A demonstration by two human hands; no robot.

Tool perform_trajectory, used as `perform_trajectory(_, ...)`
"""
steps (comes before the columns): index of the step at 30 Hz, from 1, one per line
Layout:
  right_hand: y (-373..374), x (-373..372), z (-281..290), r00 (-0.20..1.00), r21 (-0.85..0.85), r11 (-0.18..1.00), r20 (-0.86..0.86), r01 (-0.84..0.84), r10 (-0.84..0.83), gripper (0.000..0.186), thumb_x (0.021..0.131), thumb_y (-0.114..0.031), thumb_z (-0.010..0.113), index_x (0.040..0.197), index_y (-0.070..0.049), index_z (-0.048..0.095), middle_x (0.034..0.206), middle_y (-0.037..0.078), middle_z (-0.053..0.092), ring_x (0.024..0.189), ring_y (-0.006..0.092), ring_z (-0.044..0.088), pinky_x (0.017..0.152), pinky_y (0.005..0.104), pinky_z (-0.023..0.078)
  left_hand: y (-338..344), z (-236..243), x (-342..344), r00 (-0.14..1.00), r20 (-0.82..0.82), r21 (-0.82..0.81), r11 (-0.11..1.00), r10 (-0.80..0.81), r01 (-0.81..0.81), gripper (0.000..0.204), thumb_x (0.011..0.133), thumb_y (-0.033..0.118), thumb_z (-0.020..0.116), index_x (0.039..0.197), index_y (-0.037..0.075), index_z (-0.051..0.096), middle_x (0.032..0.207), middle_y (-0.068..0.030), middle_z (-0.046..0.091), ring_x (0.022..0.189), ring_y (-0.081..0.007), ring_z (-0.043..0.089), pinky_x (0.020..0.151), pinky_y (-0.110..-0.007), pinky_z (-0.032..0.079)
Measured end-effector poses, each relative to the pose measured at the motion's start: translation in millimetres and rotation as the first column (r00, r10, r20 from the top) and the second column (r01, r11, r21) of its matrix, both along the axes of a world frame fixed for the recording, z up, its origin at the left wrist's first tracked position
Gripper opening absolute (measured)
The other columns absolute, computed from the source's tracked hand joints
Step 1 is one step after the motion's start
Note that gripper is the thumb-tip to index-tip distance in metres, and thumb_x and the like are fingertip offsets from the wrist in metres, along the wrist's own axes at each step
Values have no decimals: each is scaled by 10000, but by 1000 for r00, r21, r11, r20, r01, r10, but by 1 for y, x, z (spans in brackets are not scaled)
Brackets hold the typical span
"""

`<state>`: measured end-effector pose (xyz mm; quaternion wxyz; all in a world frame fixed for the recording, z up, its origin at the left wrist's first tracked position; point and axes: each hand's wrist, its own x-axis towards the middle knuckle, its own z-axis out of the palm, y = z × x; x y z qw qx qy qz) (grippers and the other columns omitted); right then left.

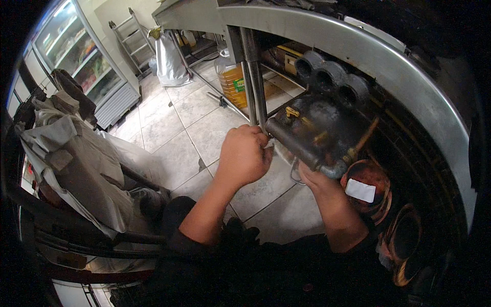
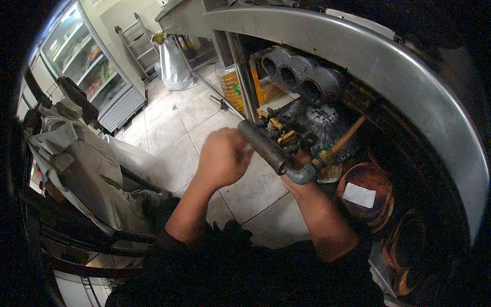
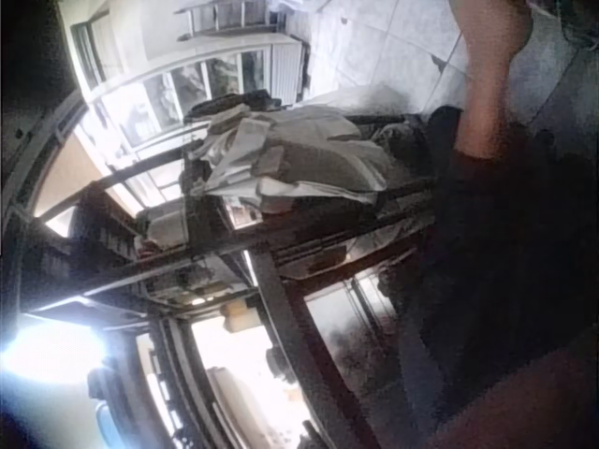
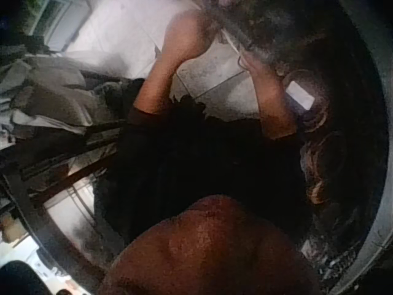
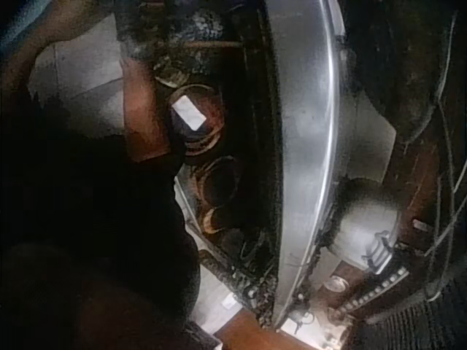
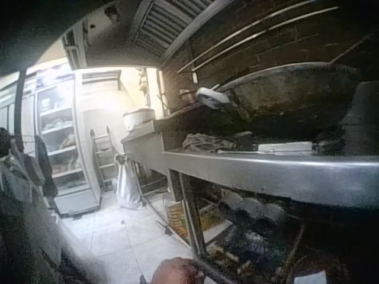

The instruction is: The person is crouched under a commercial kitchen appliance, using a screwdriver to adjust a brass valve on a gas pipe. They repeatedly wipe the valve and surrounding area with a white cloth while making adjustments.

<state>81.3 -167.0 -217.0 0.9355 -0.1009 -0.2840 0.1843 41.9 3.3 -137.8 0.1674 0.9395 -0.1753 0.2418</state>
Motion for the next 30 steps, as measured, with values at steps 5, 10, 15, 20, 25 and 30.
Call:
perform_trajectory(5,3,5,-30,930,-459,810,130,365,-345,325,854,-169,553,1148,-52,480,1135,104,535,1051,215,514,937,349,405,42,4,-3,953,-185,237,952,241,-195,195,695,207,609,657,16,596,730,-188,578,715,-381,556,659,-449,451)
perform_trajectory(10,0,7,-19,685,-642,263,598,720,-416,346,860,-166,539,1175,-49,460,1171,94,513,1092,203,485,961,344,377,60,21,-5,919,-384,-443,856,89,-267,271,831,290,586,799,21,601,704,-119,616,630,-227,611,573,-339,469)
perform_trajectory(15,-12,-3,0,528,-496,192,736,847,-423,311,866,-173,529,1148,-53,480,1155,92,518,1086,199,493,944,339,391,5,23,-4,861,-188,-950,311,-473,-36,188,886,195,553,954,20,555,783,-46,619,665,-120,603,549,-217,419)
perform_trajectory(20,-23,11,14,474,-403,250,713,880,-516,279,872,-180,518,1121,-57,499,1140,90,524,1080,194,500,927,334,405,-14,16,5,932,-85,-973,229,-353,-2,175,881,184,557,922,14,545,769,-52,612,636,-117,583,555,-220,419)
perform_trajectory(25,-65,55,49,749,-752,432,121,497,-651,144,872,-181,544,913,-45,516,995,151,599,931,280,595,835,373,460,-15,19,1,959,-51,-975,222,-280,13,162,876,173,561,905,14,543,745,-54,592,615,-122,563,560,-227,421)
perform_trajectory(30,-85,39,66,906,-210,899,-102,385,-411,152,880,-133,480,970,-18,522,984,210,605,920,355,600,834,449,470,-22,15,6,960,-62,-975,220,-272,0,162,874,150,562,935,3,533,726,-65,579,595,-127,537,555,-239,422)
